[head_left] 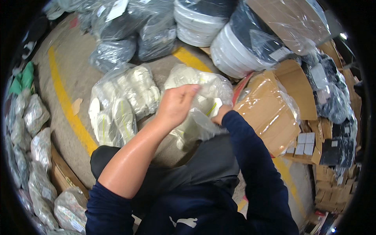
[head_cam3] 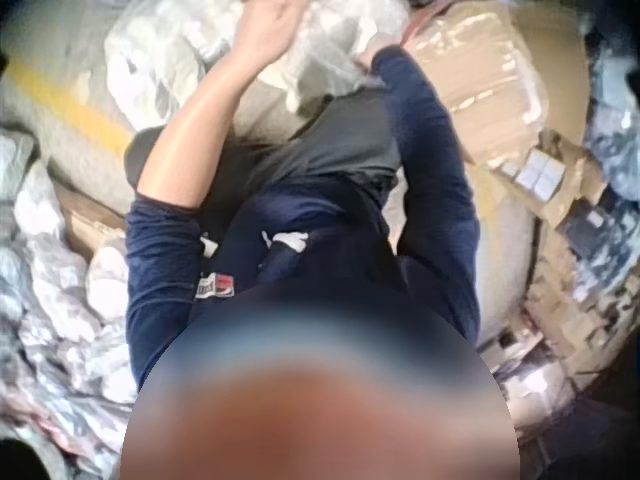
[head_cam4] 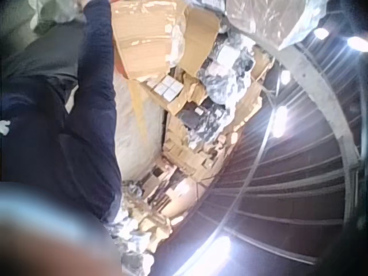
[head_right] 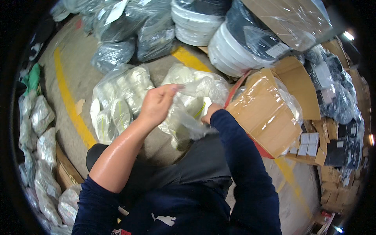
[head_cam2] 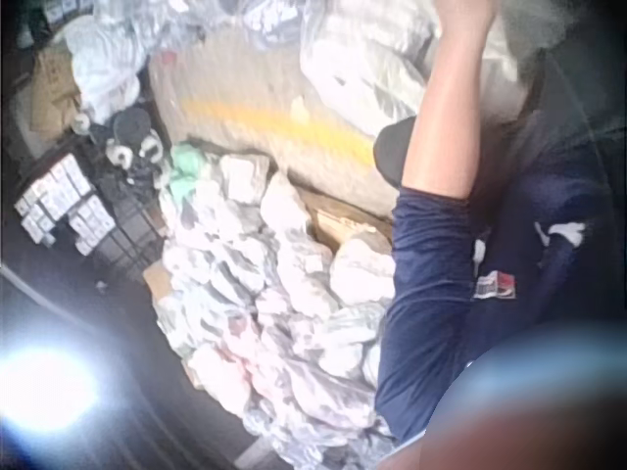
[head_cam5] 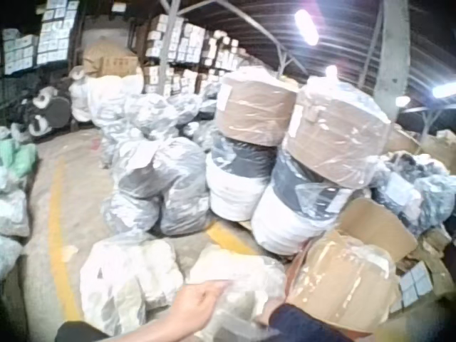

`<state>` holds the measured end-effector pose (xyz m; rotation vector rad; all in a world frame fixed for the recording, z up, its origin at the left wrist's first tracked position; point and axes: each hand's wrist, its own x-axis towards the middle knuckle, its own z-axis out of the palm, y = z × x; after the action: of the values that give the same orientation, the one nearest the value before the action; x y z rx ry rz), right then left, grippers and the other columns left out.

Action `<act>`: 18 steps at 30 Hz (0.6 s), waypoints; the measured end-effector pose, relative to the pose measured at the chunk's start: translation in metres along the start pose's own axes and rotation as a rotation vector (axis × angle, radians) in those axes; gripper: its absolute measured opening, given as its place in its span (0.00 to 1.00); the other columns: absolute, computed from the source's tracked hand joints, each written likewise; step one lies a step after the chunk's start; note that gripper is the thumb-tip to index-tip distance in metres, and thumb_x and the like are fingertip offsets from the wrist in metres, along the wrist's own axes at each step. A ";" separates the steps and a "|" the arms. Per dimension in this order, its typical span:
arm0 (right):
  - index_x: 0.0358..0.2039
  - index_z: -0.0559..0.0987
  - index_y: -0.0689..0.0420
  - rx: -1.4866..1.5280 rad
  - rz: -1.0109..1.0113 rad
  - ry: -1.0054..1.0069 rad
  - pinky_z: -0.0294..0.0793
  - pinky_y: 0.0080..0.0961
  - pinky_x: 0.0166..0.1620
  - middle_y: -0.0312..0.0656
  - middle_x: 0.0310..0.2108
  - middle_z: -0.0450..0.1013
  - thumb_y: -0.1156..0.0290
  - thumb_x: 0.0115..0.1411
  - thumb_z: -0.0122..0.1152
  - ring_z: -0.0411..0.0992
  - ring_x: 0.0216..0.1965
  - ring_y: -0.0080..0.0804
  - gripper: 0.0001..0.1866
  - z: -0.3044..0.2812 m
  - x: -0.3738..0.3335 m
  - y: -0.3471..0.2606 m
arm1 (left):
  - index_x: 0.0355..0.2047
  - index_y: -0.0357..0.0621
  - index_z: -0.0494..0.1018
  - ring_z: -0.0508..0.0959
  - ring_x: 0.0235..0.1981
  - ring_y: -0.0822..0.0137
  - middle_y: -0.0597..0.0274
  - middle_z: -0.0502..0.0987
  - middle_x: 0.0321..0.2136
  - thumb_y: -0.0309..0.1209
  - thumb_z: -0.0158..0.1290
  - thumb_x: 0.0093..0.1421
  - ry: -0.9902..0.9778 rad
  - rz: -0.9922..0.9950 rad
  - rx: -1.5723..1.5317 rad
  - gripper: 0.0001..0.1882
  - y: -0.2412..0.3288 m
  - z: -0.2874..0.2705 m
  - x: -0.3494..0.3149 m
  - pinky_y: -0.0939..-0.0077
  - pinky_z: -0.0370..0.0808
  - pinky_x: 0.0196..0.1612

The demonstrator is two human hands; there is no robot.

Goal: The person walks through a warehouse aisle, picks up a plastic bag containing white flip-flops, sits on the floor, and opens the bag to remove and inspect the flip-flops. They handle the flip-flops by turning them over and placing them back into the bag.

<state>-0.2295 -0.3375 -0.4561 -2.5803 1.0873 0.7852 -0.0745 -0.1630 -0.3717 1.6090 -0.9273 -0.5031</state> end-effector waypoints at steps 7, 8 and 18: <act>0.53 0.72 0.58 0.728 -0.073 0.496 0.75 0.29 0.42 0.51 0.51 0.73 0.65 0.49 0.72 0.75 0.46 0.38 0.31 -0.011 -0.054 0.036 | 0.45 0.40 0.79 0.71 0.27 0.77 0.66 0.76 0.26 0.48 0.42 0.70 0.288 -0.162 -0.093 0.25 -0.038 -0.024 0.024 0.79 0.69 0.33; 0.58 0.68 0.57 0.855 -0.082 0.667 0.75 0.29 0.43 0.49 0.55 0.70 0.64 0.47 0.74 0.73 0.47 0.37 0.38 -0.008 -0.063 0.043 | 0.45 0.39 0.79 0.71 0.28 0.76 0.66 0.77 0.28 0.48 0.41 0.70 0.322 -0.201 -0.144 0.26 -0.044 -0.028 0.030 0.79 0.69 0.35; 0.38 0.75 0.62 0.693 -0.514 0.720 0.74 0.30 0.37 0.47 0.34 0.74 0.78 0.48 0.61 0.75 0.33 0.45 0.14 0.027 -0.076 -0.026 | 0.56 0.40 0.69 0.74 0.52 0.60 0.52 0.74 0.52 0.33 0.53 0.62 -0.178 0.183 0.128 0.22 -0.061 0.033 0.018 0.68 0.69 0.55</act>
<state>-0.2658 -0.2636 -0.4357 -2.3306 0.5960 -0.5874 -0.0701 -0.1953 -0.4351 1.5927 -1.2494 -0.4718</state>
